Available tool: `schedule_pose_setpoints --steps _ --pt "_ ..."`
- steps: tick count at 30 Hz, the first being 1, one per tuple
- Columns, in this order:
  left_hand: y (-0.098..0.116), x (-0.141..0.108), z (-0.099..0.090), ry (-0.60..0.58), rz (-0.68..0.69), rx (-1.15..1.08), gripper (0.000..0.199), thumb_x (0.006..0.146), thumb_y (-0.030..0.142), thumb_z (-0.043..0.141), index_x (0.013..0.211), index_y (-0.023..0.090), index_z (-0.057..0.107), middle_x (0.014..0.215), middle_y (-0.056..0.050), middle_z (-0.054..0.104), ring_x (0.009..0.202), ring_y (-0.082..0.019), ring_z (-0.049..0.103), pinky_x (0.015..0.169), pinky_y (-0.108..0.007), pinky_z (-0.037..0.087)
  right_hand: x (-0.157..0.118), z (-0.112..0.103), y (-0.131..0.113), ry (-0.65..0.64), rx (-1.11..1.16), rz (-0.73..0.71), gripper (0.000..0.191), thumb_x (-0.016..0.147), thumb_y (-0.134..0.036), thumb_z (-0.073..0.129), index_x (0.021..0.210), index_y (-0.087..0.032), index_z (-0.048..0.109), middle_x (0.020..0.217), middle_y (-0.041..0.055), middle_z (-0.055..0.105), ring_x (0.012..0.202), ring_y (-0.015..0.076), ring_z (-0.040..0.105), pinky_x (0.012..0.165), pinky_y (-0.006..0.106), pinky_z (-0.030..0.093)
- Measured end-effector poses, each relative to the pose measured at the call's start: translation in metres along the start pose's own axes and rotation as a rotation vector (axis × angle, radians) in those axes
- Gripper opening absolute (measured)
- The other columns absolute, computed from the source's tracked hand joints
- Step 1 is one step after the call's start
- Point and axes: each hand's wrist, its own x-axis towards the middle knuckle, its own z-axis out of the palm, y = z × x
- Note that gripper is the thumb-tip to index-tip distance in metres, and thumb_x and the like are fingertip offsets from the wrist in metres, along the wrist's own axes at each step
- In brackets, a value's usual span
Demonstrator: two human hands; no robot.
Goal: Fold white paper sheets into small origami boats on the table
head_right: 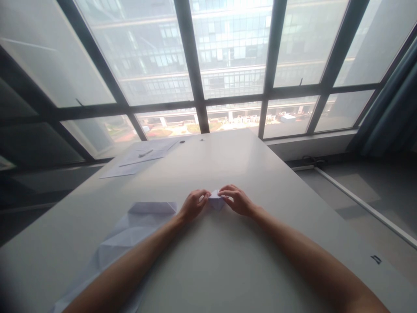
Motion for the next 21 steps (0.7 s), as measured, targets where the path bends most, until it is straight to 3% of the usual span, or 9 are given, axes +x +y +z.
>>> schedule_pose_setpoints --steps 6,13,21 --pt "-0.003 -0.001 0.001 0.002 0.016 0.079 0.016 0.093 0.026 0.059 0.085 0.020 0.071 0.088 -0.005 0.069 0.085 -0.020 0.063 0.082 -0.031 0.047 0.000 0.000 0.001 -0.052 -0.036 -0.039 0.023 0.093 -0.016 0.061 0.110 -0.026 0.073 0.104 0.0085 0.073 0.100 0.0229 0.064 0.088 0.040 0.054" --pt "-0.004 -0.002 0.002 -0.033 0.050 0.063 0.013 0.089 0.029 0.066 0.098 0.024 0.074 0.098 -0.005 0.068 0.093 -0.021 0.062 0.089 -0.034 0.048 0.000 -0.004 -0.007 -0.137 -0.031 -0.049 0.018 0.089 -0.014 0.063 0.100 -0.026 0.073 0.100 0.0057 0.074 0.097 0.0220 0.063 0.087 0.038 0.053" --pt "-0.006 -0.002 0.002 -0.068 0.075 0.106 0.013 0.084 0.031 0.072 0.096 0.025 0.075 0.101 -0.006 0.068 0.099 -0.023 0.061 0.092 -0.036 0.048 0.002 -0.004 -0.013 -0.163 -0.059 -0.037 0.003 0.087 -0.025 0.072 0.089 -0.026 0.074 0.098 0.0052 0.073 0.093 0.0209 0.064 0.087 0.037 0.050"
